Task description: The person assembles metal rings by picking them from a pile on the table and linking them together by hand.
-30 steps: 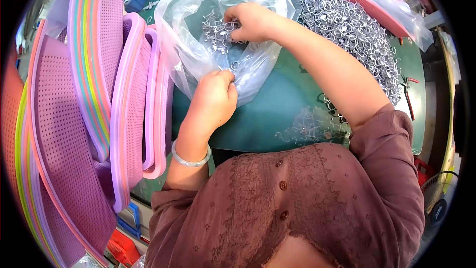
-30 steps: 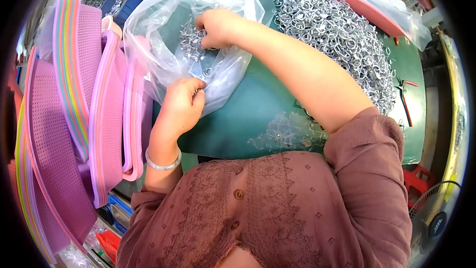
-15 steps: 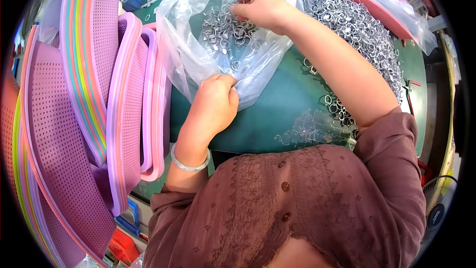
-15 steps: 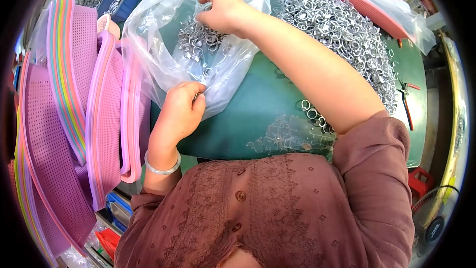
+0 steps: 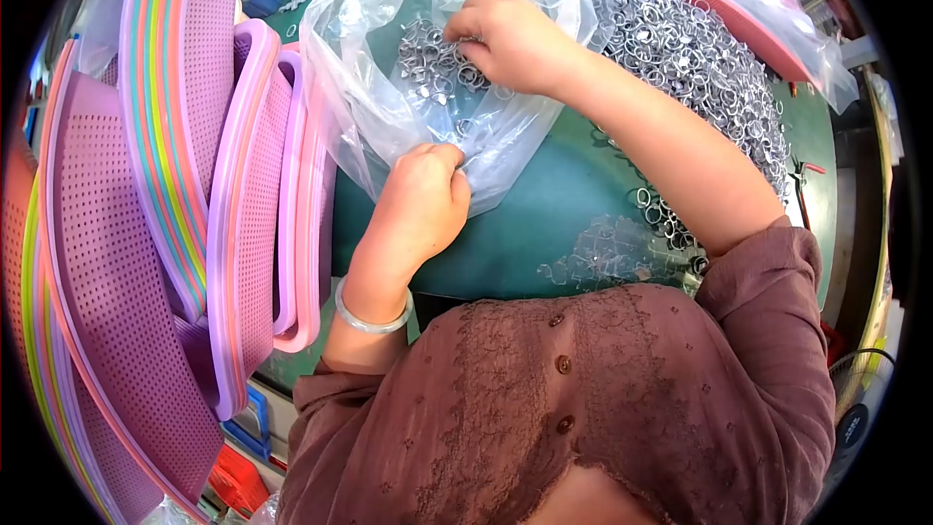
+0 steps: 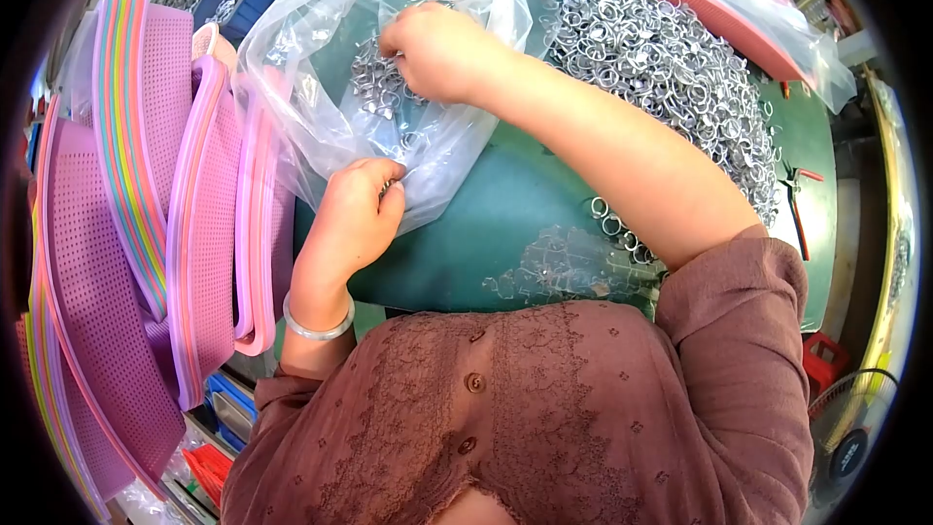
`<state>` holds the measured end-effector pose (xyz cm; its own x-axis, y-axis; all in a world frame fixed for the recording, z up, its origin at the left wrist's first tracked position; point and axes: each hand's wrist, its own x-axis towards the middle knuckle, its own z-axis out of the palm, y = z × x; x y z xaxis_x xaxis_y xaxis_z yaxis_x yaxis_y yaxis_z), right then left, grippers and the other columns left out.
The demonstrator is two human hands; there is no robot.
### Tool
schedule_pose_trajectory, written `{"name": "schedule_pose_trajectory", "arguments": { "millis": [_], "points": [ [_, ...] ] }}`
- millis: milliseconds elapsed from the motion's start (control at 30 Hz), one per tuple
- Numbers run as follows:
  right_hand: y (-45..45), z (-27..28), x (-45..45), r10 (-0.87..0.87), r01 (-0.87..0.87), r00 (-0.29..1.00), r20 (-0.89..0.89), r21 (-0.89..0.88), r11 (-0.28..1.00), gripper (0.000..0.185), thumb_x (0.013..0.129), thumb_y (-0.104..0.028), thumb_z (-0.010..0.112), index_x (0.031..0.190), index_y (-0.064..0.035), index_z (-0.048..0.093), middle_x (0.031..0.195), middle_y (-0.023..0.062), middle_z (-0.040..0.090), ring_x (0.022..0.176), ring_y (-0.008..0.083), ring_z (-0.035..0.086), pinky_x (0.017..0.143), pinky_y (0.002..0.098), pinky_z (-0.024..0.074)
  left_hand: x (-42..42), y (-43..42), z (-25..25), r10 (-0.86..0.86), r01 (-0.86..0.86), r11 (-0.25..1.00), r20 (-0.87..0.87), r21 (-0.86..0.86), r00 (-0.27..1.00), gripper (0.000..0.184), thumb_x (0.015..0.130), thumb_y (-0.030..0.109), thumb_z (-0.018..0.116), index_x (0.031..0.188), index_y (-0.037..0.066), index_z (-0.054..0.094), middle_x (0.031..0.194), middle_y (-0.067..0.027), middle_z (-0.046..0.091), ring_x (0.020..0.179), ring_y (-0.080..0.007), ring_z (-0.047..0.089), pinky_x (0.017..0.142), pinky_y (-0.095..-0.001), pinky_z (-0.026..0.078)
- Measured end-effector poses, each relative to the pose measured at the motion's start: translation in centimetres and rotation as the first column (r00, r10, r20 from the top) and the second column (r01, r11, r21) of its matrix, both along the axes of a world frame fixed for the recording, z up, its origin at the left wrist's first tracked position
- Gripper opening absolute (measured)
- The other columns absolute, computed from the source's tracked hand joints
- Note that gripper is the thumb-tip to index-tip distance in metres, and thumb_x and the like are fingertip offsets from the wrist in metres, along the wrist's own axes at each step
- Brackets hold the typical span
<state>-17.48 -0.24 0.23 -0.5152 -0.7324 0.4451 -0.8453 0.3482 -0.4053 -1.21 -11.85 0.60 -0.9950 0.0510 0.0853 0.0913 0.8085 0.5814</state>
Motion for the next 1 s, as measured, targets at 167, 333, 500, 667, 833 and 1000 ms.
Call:
{"name": "schedule_pose_trajectory", "arguments": {
  "millis": [167, 333, 500, 667, 833, 1000],
  "points": [
    [-1.4, 0.1, 1.0, 0.041, -0.057, 0.996, 0.081, 0.204, 0.977, 0.015, 0.071, -0.014, 0.058, 0.084, -0.0100, 0.064, 0.082, 0.0090, 0.061, 0.078, 0.0274, 0.058, 0.070, 0.0363, 0.0460, 0.0, -0.1, -0.1, 0.000, 0.000, 1.000, -0.001, -0.002, 1.000, 0.017, 0.071, 0.003, 0.051, 0.083, -0.006, 0.059, 0.081, -0.0227, 0.058, 0.078, -0.0366, 0.056, 0.071, -0.0379, 0.045],
    [-2.3, 0.0, 1.8, -0.006, -0.030, 0.994, 0.106, 0.333, 0.943, 0.015, 0.071, -0.021, 0.059, 0.083, -0.0146, 0.065, 0.075, 0.0074, 0.063, 0.074, 0.0272, 0.060, 0.066, 0.0373, 0.0474, 0.0, 0.0, -0.1, 0.010, -0.010, 1.000, -0.008, 0.003, 1.000, 0.017, 0.071, 0.003, 0.051, 0.083, -0.006, 0.059, 0.081, -0.0230, 0.058, 0.078, -0.0369, 0.056, 0.071, -0.0379, 0.045],
    [-2.4, -0.2, 1.7, 0.024, -0.077, 0.979, 0.200, 0.263, 0.962, 0.015, 0.070, -0.018, 0.060, 0.082, -0.0110, 0.065, 0.076, 0.0084, 0.062, 0.072, 0.0265, 0.059, 0.065, 0.0352, 0.0470, 0.0, 0.0, -0.2, 0.018, -0.018, 1.000, -0.020, 0.025, 1.000, 0.017, 0.071, 0.004, 0.051, 0.083, -0.006, 0.059, 0.081, -0.0230, 0.058, 0.078, -0.0369, 0.056, 0.071, -0.0377, 0.045],
    [-0.4, 0.5, 1.4, 0.226, -0.205, 0.917, 0.328, -0.097, 0.974, 0.013, 0.069, -0.010, 0.062, 0.081, -0.0040, 0.062, 0.074, 0.0076, 0.061, 0.066, 0.0193, 0.057, 0.061, 0.0287, 0.0451, 0.0, -0.1, -0.4, 0.051, -0.047, 0.997, -0.064, 0.061, 0.997, 0.017, 0.072, 0.004, 0.052, 0.085, -0.005, 0.059, 0.079, -0.0210, 0.059, 0.076, -0.0343, 0.057, 0.070, -0.0359, 0.045],
    [2.0, 2.4, 2.9, 0.182, -0.144, 0.822, 0.540, -0.112, 0.983, 0.014, 0.074, -0.006, 0.059, 0.087, -0.0006, 0.059, 0.077, 0.0029, 0.060, 0.069, 0.0070, 0.053, 0.063, 0.0239, 0.0443, -0.4, 0.8, 0.4, 0.193, -0.179, 0.959, -0.042, 0.221, 0.980, 0.018, 0.075, 0.005, 0.053, 0.090, -0.004, 0.058, 0.079, -0.0154, 0.060, 0.066, -0.0198, 0.056, 0.063, -0.0280, 0.044],
    [3.6, 2.6, 3.5, 0.194, -0.098, 0.745, 0.639, -0.183, 0.978, 0.013, 0.076, -0.005, 0.058, 0.087, 0.0008, 0.058, 0.078, 0.0023, 0.060, 0.074, 0.0078, 0.056, 0.068, 0.0225, 0.0463, -1.9, 1.4, 0.3, 0.248, -0.201, 0.955, -0.212, 0.219, 0.945, 0.017, 0.076, 0.003, 0.053, 0.092, -0.002, 0.057, 0.082, -0.0157, 0.058, 0.070, -0.0237, 0.055, 0.065, -0.0310, 0.044]
  ]
}}
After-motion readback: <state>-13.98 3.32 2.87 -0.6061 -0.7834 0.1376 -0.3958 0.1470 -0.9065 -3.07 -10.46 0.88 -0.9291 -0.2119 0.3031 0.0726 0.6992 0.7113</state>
